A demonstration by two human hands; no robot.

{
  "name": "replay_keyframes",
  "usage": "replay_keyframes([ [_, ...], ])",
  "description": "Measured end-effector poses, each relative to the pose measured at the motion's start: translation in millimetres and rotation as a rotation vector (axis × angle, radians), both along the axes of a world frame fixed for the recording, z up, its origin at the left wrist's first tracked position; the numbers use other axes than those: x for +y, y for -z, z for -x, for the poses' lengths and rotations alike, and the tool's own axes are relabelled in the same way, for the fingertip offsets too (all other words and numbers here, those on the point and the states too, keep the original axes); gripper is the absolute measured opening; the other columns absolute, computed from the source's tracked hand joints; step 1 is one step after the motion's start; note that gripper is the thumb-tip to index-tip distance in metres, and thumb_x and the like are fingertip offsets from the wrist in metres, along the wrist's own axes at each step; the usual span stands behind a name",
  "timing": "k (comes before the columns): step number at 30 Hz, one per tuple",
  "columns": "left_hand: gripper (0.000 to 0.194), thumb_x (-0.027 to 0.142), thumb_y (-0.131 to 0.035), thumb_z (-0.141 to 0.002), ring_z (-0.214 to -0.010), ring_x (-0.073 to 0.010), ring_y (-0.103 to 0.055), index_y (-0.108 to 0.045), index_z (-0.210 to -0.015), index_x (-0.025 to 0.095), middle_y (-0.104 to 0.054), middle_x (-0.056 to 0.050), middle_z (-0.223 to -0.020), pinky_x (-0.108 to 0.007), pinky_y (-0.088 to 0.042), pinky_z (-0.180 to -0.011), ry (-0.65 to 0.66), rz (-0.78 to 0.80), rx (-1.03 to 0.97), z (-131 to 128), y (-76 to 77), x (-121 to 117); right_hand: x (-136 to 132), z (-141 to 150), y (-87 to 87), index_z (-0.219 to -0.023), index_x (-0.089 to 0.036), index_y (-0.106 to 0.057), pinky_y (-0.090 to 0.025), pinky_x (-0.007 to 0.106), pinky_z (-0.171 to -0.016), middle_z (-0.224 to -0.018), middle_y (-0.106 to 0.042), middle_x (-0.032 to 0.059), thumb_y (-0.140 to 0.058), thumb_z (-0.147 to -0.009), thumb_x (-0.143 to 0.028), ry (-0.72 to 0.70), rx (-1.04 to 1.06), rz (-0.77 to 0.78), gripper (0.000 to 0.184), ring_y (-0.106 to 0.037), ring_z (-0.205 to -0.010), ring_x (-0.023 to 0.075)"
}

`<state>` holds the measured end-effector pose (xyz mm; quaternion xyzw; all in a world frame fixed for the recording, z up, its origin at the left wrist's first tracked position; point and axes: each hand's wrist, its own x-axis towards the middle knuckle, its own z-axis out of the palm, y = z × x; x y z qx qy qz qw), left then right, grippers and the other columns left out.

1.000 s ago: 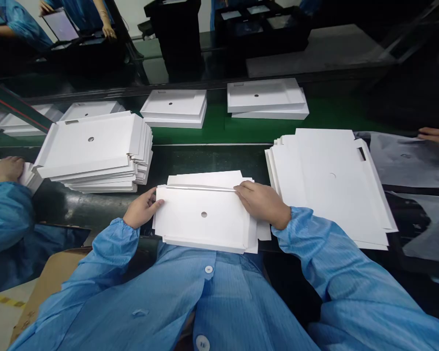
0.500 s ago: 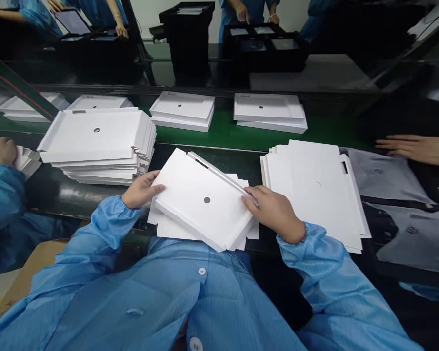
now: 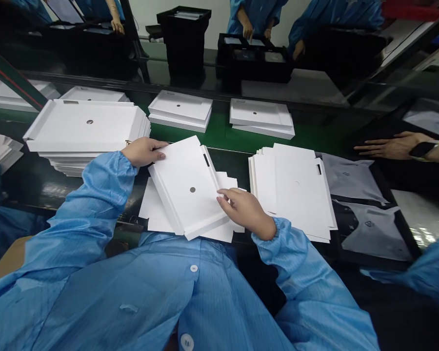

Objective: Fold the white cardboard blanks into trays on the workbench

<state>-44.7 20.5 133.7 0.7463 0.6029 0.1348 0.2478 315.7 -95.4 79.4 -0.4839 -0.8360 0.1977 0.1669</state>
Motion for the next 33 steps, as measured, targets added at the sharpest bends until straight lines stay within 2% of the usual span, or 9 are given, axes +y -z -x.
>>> replay_keyframes([
  [3,0.046,0.030,-0.071,-0.078,-0.113,-0.0236,-0.065,-0.072,-0.123,0.035,-0.074,0.005,-0.116,-0.027,-0.047,-0.100,0.054,0.016,0.122,-24,9.7,23,24,4,1.5,-0.121,-0.021,-0.068,-0.055,0.037,-0.077,-0.097,-0.069,0.0090,-0.045,-0.098,-0.042,0.046,0.138,-0.081,0.039,-0.065,-0.084,0.0224],
  [8,0.046,0.028,-0.066,-0.082,-0.115,-0.0218,-0.064,-0.070,-0.127,0.034,-0.072,0.003,-0.122,-0.025,-0.046,-0.098,0.111,0.072,0.211,-60,36.4,49,89,13,26.0,-0.140,-0.018,-0.052,-0.055,0.043,-0.086,-0.131,-0.056,0.0172,-0.051,-0.093,-0.042,0.183,0.231,-0.097,0.053,-0.061,-0.105,0.0271],
  [12,0.042,0.030,-0.065,-0.083,-0.107,-0.0199,-0.066,-0.071,-0.124,0.029,-0.073,0.001,-0.116,-0.024,-0.047,-0.094,0.188,0.097,0.147,-61,59.8,51,134,22,51.1,-0.150,-0.016,-0.039,-0.050,0.047,-0.097,-0.139,-0.053,0.0196,-0.061,-0.087,-0.040,0.138,0.178,0.072,0.071,-0.057,-0.119,0.0308],
  [16,0.058,0.028,-0.072,-0.076,-0.115,-0.0222,-0.062,-0.065,-0.133,0.028,-0.067,-0.001,-0.128,-0.025,-0.044,-0.102,0.289,0.120,0.262,-50,69.0,48,160,32,57.8,-0.146,-0.017,-0.044,-0.051,0.038,-0.092,-0.124,-0.065,0.0125,-0.071,-0.080,-0.031,-0.001,0.064,0.311,0.073,-0.063,-0.106,0.0256],
  [19,0.066,0.028,-0.073,-0.076,-0.120,-0.0236,-0.060,-0.059,-0.140,0.026,-0.062,-0.004,-0.135,-0.027,-0.043,-0.106,0.314,0.137,0.364,-46,70.4,46,170,40,56.4,-0.137,-0.017,-0.053,-0.051,0.034,-0.087,-0.118,-0.067,0.0098,-0.072,-0.079,-0.028,-0.095,-0.042,0.385,0.062,-0.064,-0.099,0.0231],
  [22,0.068,0.028,-0.073,-0.076,-0.122,-0.0256,-0.058,-0.056,-0.142,0.023,-0.061,-0.007,-0.135,-0.030,-0.043,-0.106,0.283,0.117,0.421,-47,75.5,43,173,46,60.1,-0.124,-0.017,-0.061,-0.047,0.035,-0.092,-0.119,-0.065,0.0104,-0.075,-0.077,-0.027,-0.119,-0.134,0.290,0.050,-0.060,-0.107,0.0258],
  [24,0.061,0.027,-0.073,-0.075,-0.118,-0.0268,-0.060,-0.062,-0.135,0.022,-0.064,-0.007,-0.128,-0.032,-0.046,-0.103,0.277,0.105,0.443,-48,82.1,39,173,49,64.2,-0.114,-0.017,-0.064,-0.044,0.037,-0.096,-0.117,-0.065,0.0109,-0.076,-0.077,-0.027,-0.146,-0.185,0.202,0.041,-0.057,-0.110,0.0274],
  [29,0.030,0.022,-0.063,-0.083,-0.102,-0.0260,-0.063,-0.075,-0.110,0.021,-0.066,-0.008,-0.107,-0.036,-0.050,-0.093,0.261,0.042,0.411,-44,101.3,21,161,53,65.0,-0.098,-0.016,-0.066,-0.040,0.035,-0.091,-0.104,-0.067,0.0104,-0.067,-0.084,-0.023,-0.246,-0.254,0.013,0.015,-0.057,-0.102,0.0261],
  [33,0.030,0.021,-0.051,-0.090,-0.103,-0.0266,-0.059,-0.074,-0.109,0.020,-0.063,-0.011,-0.106,-0.042,-0.047,-0.095,0.303,-0.065,0.351,-43,107.6,-5,149,53,55.7,-0.098,-0.017,-0.068,-0.036,0.035,-0.087,-0.097,-0.069,0.0104,-0.056,-0.091,-0.018,-0.351,-0.336,-0.088,0.014,-0.057,-0.095,0.0240],
])
